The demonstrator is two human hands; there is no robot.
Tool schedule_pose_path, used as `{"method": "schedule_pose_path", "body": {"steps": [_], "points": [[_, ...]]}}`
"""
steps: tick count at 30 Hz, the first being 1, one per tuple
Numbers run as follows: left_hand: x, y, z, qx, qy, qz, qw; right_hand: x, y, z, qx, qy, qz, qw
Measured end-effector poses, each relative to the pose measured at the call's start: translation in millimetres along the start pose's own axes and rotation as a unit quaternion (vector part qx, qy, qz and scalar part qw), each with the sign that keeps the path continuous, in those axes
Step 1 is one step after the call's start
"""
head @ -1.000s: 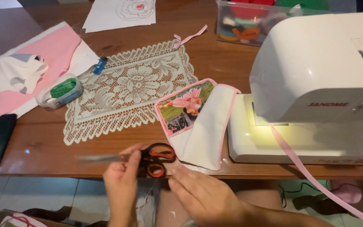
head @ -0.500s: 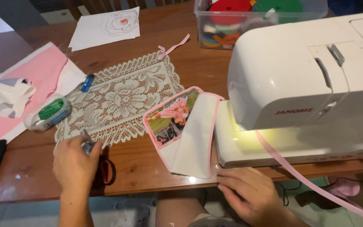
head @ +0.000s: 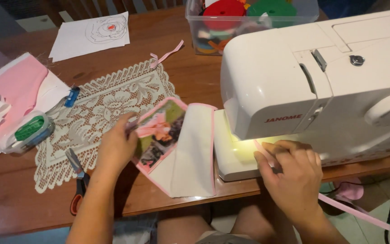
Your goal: Sewing a pink ribbon onto the edge of a printed fabric piece using a sewing machine and trimming with scissors.
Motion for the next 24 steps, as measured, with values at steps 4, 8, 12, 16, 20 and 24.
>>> {"method": "schedule_pose_path", "body": {"steps": [4,8,12,16,20,24], "points": [[-13.7,93.7,11.8,0.015,-0.188,-0.038,0.981,7.4,2.9,1.8,0.006,0.005,-0.018,1.0],[-31.6,162.5,10.1,0.149,-0.28,0.003,0.948,1.5,2.2,1.0,-0.002,0.04,-0.042,0.998],[-61.9,132.5,14.1,0.223,-0.443,-0.134,0.858,-15.8,4.1,5.4,-0.026,0.013,-0.039,0.999],[-70.5,43.4,5.5,0.012,-0.344,-0.291,0.893,-12.9,17.3,22.2,0.052,0.005,-0.026,0.998],[-94.6,-47.8,-32.3,-0.164,-0.124,-0.508,0.837,-18.9,21.8,27.1,0.089,-0.016,-0.015,0.996],[-105.9,-95.3,-64.4,-0.216,-0.031,-0.607,0.764,-29.7,20.4,25.8,0.1,-0.018,0.034,0.994]]}}
Point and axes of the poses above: each hand's wrist, its own x-axis towards the middle knuckle, its own z-axis out of the back of the hand, y = z × x, the point moved 3 cm from there along x, towards the middle knuckle, and after that the axes turned 13 degrees about -y, right-handed, at the moved point
